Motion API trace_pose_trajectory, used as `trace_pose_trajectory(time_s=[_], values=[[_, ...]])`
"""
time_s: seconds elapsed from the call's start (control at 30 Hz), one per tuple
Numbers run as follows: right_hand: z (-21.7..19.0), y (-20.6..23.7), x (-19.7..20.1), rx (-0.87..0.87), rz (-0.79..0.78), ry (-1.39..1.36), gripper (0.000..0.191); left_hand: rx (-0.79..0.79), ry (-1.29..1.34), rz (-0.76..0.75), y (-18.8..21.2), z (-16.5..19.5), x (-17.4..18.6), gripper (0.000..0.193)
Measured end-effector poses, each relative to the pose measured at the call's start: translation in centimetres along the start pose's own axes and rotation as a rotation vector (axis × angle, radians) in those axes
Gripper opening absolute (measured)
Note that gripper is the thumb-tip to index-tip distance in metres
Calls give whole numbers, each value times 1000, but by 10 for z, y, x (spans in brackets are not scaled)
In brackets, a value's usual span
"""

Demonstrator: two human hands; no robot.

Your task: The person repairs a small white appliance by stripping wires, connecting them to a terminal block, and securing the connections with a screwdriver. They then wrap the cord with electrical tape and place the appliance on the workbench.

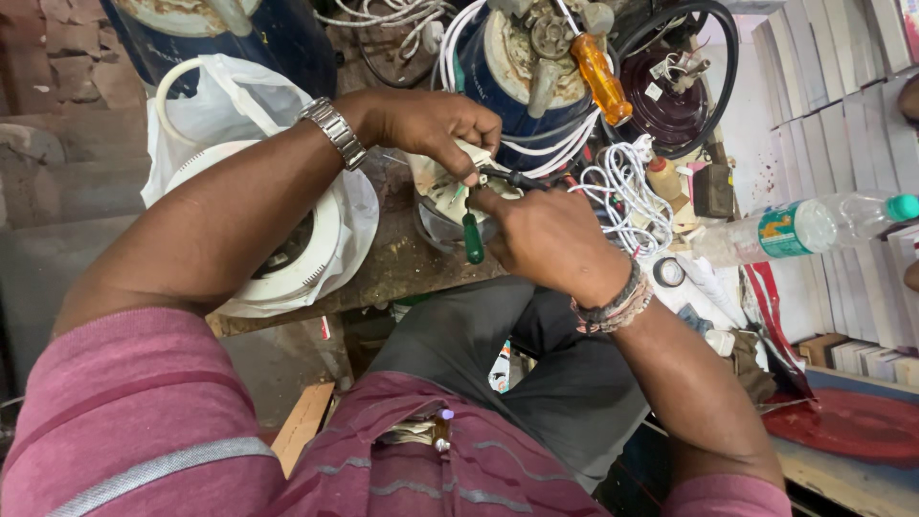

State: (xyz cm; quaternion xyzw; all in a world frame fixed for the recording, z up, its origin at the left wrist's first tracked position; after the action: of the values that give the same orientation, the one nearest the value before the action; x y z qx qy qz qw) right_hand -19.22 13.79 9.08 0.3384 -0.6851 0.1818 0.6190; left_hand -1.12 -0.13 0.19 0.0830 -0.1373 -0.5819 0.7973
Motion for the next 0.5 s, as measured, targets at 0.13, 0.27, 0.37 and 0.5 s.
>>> trace_pose_trajectory(time_s=[0.13,0.27,0.37,0.5], values=[[4,1,-3,-14,-28,2,55,-52,-6,4,-5,-3,1,35],[4,2,-3,0,0,10,56,-38,-35,36,-5,-6,1,36],[9,5,4,17,44,-50,55,-65,-29,24,-6,-6,0,34],[14,9,6,-37,58,-16,47,-58,-40,27,-10,-9,-1,34]])
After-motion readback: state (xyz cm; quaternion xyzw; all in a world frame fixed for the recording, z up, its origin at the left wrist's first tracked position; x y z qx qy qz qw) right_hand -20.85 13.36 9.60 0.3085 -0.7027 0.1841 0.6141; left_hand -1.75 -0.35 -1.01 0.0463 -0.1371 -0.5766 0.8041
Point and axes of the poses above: each hand's wrist, its own y-axis away from the middle knuckle, its own x-axis out of the back of the hand, z = x × y, the point moved 1 cm from there along -y, towards the middle knuckle, and after that the axes turned 9 degrees about x, right-handed, at the moved point
